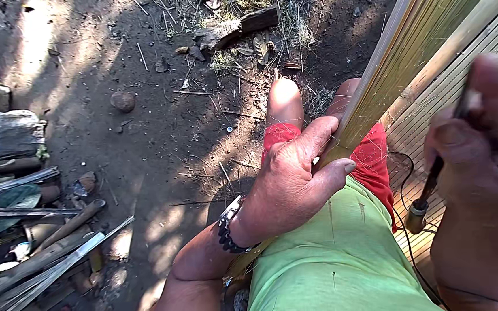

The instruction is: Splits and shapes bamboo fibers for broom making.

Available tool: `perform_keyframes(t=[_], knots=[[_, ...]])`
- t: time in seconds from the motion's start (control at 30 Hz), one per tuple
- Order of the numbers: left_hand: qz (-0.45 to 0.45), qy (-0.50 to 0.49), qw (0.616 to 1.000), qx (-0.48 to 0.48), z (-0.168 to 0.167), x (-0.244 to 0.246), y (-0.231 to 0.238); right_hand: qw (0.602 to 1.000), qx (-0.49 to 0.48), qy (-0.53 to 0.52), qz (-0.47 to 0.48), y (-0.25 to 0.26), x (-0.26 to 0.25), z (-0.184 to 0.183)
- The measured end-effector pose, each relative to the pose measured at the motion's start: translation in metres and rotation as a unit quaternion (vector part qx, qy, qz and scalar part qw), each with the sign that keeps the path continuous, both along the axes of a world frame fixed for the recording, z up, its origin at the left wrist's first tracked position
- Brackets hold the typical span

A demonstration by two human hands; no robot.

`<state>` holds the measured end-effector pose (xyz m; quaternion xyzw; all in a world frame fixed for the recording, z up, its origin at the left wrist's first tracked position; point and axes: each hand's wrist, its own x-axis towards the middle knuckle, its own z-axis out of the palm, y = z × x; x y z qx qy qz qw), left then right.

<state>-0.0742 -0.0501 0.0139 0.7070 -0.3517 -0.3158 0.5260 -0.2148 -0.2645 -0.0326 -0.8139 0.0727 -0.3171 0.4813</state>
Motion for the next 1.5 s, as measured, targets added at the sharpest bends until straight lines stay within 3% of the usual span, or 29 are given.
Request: perform_keyframes(t=[0.1, 0.33, 0.83, 0.93, 1.1, 1.37, 1.5], knots=[[-0.001, 0.002, 1.000, 0.001, 0.000, 0.000, 0.000, 0.999, 0.017, -0.012, -0.032, -0.004, -0.006, -0.004], [-0.003, -0.012, 1.000, 0.003, -0.001, -0.002, -0.001, 0.994, -0.090, 0.053, 0.022, 0.014, 0.009, 0.002], [-0.011, -0.052, 0.998, 0.023, -0.002, -0.005, -0.004, 0.987, -0.148, 0.062, 0.015, 0.017, 0.013, 0.010], [-0.012, -0.042, 0.999, 0.017, -0.003, -0.004, -0.003, 0.992, -0.123, 0.039, 0.011, 0.011, 0.010, 0.009], [-0.015, 0.025, 0.999, -0.014, -0.002, 0.000, 0.001, 0.999, -0.042, 0.012, -0.027, -0.002, -0.002, 0.003], [-0.043, 0.177, 0.982, -0.043, 0.003, 0.022, 0.010, 0.998, 0.029, 0.041, 0.039, 0.030, 0.007, -0.016], [-0.049, 0.204, 0.976, -0.058, 0.003, 0.029, 0.013, 0.999, 0.004, -0.006, 0.052, 0.034, 0.018, -0.019]])
